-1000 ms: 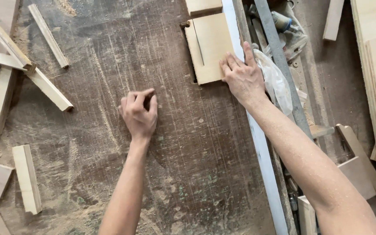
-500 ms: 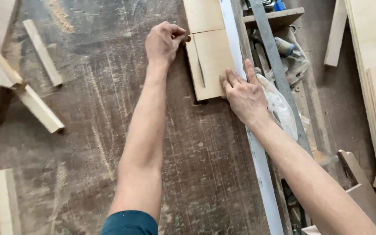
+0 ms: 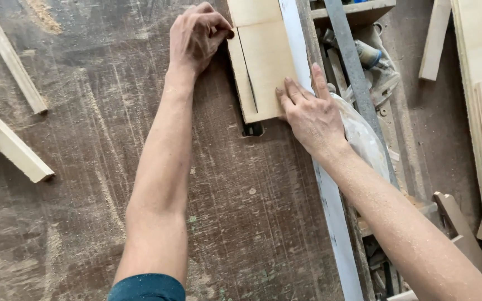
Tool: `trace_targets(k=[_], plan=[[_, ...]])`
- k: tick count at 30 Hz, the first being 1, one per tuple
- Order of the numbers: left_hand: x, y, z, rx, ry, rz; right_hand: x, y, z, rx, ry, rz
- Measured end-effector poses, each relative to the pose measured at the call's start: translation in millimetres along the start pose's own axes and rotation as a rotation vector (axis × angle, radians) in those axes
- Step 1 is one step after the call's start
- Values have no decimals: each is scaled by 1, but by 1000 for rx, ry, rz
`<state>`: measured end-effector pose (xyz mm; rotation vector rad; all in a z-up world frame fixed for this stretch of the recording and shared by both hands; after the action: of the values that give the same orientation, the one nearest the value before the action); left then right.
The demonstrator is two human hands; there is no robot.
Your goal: Cutting small wooden boards to size using a table saw
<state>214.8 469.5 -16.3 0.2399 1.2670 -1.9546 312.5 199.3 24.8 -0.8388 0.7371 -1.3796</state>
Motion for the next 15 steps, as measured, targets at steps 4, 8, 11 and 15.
trace_targets(k=[4,8,11,15], plan=[[-4,-2,-2,14,15,46,-8,9,2,35,-7,2],[-10,-7,-23,27,-30,78,-21,16,10,46,4,46],[-7,-21,-50,-47,-85,54,-32,17,17,21,-11,41],[15,-103,-53,-159,5,86,-56,29,28,-78,-3,70]])
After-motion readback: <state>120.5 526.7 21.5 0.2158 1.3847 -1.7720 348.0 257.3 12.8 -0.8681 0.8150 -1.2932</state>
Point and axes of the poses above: each hand's wrist, its own x-axis away from the middle knuckle, its own y-axis out of the palm, z = x × y, the point moved 3 cm from there along -x, towards the middle knuckle, and after that the axes turned 4 degrees about -y, right-handed, at the moved point
